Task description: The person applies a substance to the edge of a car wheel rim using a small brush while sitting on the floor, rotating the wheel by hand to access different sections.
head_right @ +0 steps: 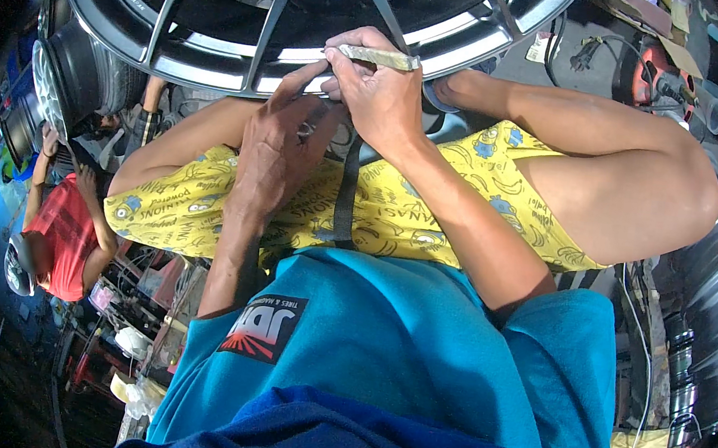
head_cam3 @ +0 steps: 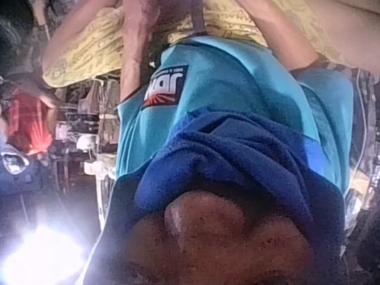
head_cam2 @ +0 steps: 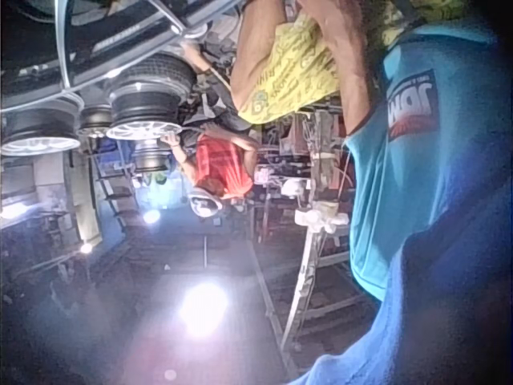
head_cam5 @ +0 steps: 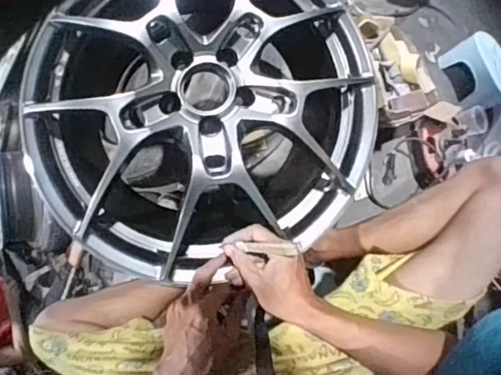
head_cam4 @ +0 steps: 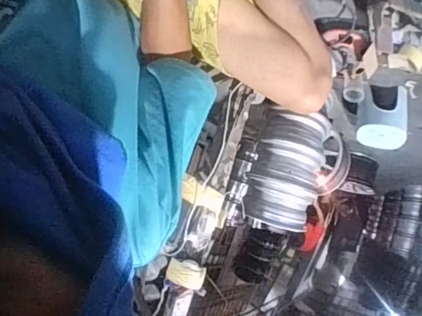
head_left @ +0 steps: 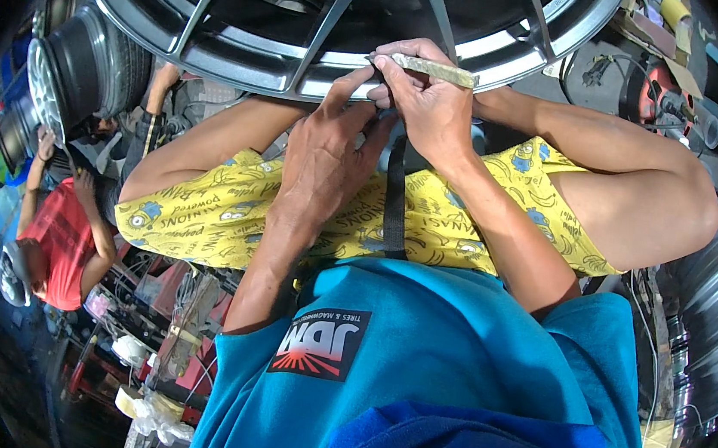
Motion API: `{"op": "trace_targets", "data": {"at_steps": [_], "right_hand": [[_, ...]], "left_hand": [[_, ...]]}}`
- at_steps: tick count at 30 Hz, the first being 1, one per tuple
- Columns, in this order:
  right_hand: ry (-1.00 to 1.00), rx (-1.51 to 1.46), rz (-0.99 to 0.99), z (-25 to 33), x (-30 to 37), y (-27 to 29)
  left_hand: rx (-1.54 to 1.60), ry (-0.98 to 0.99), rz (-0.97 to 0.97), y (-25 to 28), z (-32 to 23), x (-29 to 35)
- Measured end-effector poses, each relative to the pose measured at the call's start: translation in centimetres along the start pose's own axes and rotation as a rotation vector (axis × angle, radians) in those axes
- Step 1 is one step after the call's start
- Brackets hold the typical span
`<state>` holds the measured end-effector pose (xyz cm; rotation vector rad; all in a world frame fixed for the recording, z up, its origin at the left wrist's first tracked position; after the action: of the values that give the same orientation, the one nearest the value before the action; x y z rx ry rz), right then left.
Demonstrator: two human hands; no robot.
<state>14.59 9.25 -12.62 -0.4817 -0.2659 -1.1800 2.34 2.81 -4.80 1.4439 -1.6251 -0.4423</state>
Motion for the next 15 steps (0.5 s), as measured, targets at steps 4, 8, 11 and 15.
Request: {"op": "trace_targets", "data": {"at_steps": [4,8,11,15], "right_hand": [[0.015,0.008,-0.002,0.03,0.0,0.02],[0.024,0.025,0.007,0.23,0.02,0.03],[0.032,0.038,0.014,0.32,0.0,0.02],[0.019,0.027,0.017,0.22,-0.04,0.01]], "left_hand": [[-0.007,0.003,-0.006,-0.04,-0.06,0.06],[-0.02,-0.007,-0.013,-0.11,-0.04,0.1],[-0.009,-0.011,-0.004,-0.11,-0.06,0.03],[-0.007,-0.017,0.009,-0.3,0.1,-0.02]]}}
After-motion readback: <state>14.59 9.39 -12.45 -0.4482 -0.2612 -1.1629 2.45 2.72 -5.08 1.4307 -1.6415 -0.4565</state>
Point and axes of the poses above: each hand's wrist, its own x-axis away from the middle knuckle, its own y-axis out of the back of the hand, z = x × y, the point moved 2 cm from there along -x, towards the middle knuckle, and after that the axes turned 1 degree about z, right-handed, at the moved point
